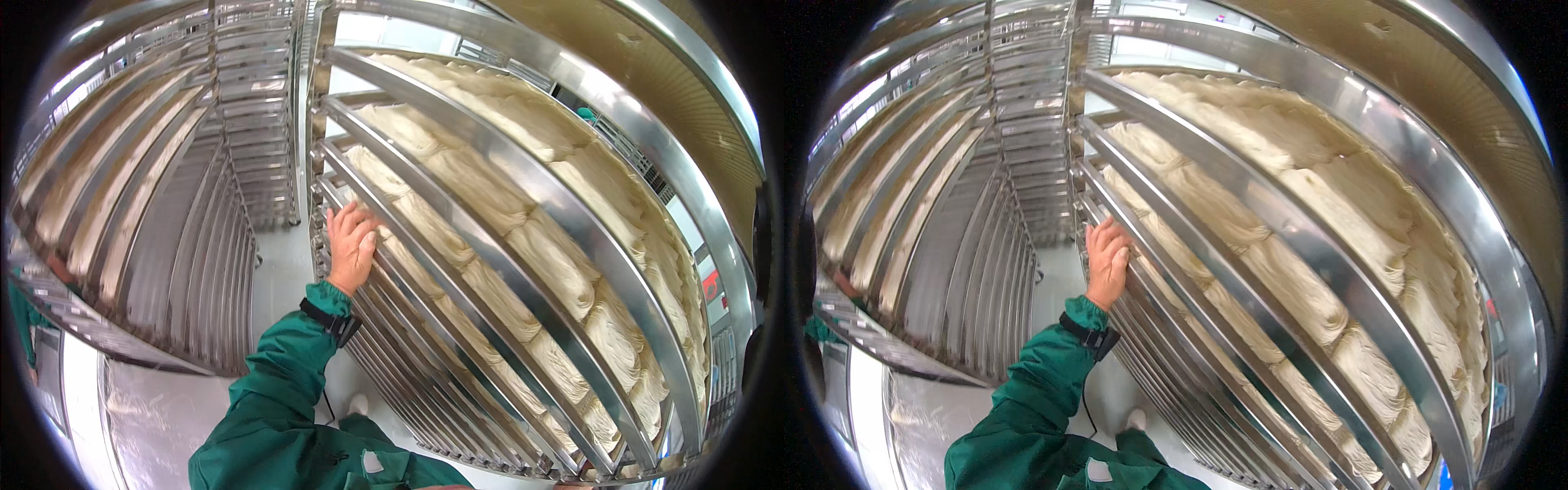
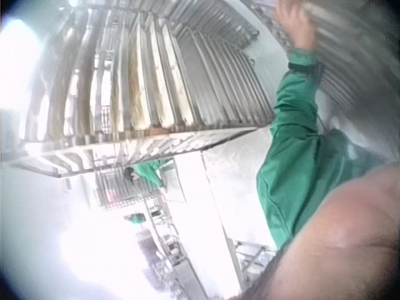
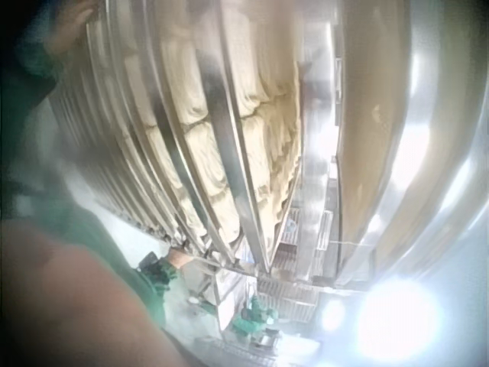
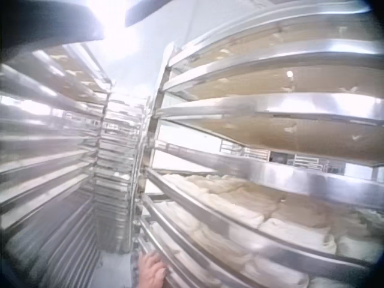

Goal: The person repeatedly picks up strands of white noodles from a conveyor, folds them into neat bundles, and places them onto a metal tray. After filling the tray, they carry it to a rolling rack and slide it into place, then retrieve an empty tray to continue.

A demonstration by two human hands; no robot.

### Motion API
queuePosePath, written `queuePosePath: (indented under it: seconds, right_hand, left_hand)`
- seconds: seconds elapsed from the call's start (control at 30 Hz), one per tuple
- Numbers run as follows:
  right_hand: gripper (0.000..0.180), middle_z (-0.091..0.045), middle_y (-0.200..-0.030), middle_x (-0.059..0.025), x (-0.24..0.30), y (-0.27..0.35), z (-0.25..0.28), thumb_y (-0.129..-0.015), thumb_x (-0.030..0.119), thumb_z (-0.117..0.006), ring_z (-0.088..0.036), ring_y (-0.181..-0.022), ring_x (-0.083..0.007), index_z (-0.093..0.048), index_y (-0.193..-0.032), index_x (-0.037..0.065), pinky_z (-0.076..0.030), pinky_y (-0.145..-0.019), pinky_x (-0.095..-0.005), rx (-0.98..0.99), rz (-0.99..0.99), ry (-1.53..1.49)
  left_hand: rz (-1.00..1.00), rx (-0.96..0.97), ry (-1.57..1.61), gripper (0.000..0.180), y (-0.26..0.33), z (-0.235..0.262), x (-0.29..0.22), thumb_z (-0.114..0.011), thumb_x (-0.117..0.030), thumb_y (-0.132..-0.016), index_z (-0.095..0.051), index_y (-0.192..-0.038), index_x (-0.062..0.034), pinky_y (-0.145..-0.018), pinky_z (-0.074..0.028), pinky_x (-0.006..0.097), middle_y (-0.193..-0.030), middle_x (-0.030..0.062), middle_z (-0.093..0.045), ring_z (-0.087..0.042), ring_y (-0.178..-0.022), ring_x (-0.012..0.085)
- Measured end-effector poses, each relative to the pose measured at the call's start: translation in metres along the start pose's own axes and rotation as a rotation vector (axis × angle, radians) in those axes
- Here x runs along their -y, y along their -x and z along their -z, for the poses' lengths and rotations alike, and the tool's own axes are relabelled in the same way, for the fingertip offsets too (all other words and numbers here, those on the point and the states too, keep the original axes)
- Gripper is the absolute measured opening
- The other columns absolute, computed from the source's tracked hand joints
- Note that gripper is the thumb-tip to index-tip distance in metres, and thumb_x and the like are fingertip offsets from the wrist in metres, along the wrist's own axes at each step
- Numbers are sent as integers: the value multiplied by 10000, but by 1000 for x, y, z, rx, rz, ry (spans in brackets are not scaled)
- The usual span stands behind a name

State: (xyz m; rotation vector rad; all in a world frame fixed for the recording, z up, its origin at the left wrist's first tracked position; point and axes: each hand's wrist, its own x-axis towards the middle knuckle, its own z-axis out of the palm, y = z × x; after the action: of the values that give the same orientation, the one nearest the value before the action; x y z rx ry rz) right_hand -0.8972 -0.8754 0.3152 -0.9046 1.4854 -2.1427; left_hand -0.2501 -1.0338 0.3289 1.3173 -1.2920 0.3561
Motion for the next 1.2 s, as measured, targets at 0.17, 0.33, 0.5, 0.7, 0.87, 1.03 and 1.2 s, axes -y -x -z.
queuePosePath:
  seconds: [0.17, 0.33, 0.5, 0.7, 0.87, 1.03, 1.2]
  right_hand:
    - [609, -585, -1368, -96, -14, 5, -74, -1033, 547, -475, -576, -1176, -258, -485, -1460, 113, -471, -1008, -433, -30, 1, -39]
    - [623, -581, -1375, -93, -44, 2, -157, -1035, 568, -472, -572, -1185, -255, -480, -1467, 119, -467, -1027, -426, 5, -13, -98]
    - [637, -577, -1382, -90, -89, -21, -261, -1037, 589, -468, -569, -1195, -251, -475, -1473, 126, -462, -1045, -419, 106, -68, -320]
    - [868, -463, -1533, -133, -182, -76, -472, -940, 596, -650, -446, -1412, -269, -393, -1528, 11, -344, -1197, -429, 553, -111, -228]
    - [752, -536, -1429, -100, -234, -93, -592, -971, 581, -590, -536, -1245, -255, -456, -1465, 30, -430, -1020, -405, 474, -149, -248]
    - [457, -608, -1188, -111, -201, -63, -618, -989, 275, -527, -577, -1015, -223, -544, -1347, -8, -488, -814, -347, 404, 47, 79]
    - [176, -521, -1126, -143, -143, -10, -644, -1008, 119, -443, -524, -1016, -227, -497, -1063, -39, -445, -819, -322, 410, -9, 70]
  left_hand:
    - [-77, 72, -65, 247, -49, -19, 50, -611, -217, -938, -722, -1132, -112, -1156, -261, 528, -1166, 56, -634, -514, -1291, 288]
    - [-37, 155, -81, 209, -106, -44, 128, -612, -207, -964, -692, -1121, -94, -1079, -348, 467, -1236, 86, -629, -510, -1296, 333]
    - [-25, 174, -61, 233, -171, -93, 226, -604, -233, -982, -697, -1144, -94, -1067, -387, 472, -1228, 85, -629, -494, -1316, 352]
    - [19, 145, -130, 266, -259, -188, 355, -586, -307, -998, -694, -1163, -127, -1062, -388, 490, -1235, 59, -620, -477, -1362, 329]
    - [46, 179, -165, 275, -314, -257, 431, -567, -327, -1011, -682, -1184, -147, -1052, -391, 490, -1272, 48, -608, -447, -1395, 321]
    - [4, 184, -159, 257, -332, -259, 447, -551, -317, -1020, -682, -1157, -144, -1030, -409, 494, -1260, 63, -614, -460, -1376, 330]
    - [147, 234, -201, 416, -323, -249, 455, -531, -349, -1034, -581, -1376, -117, -1145, -338, 532, -1443, 112, -548, -382, -1452, 362]
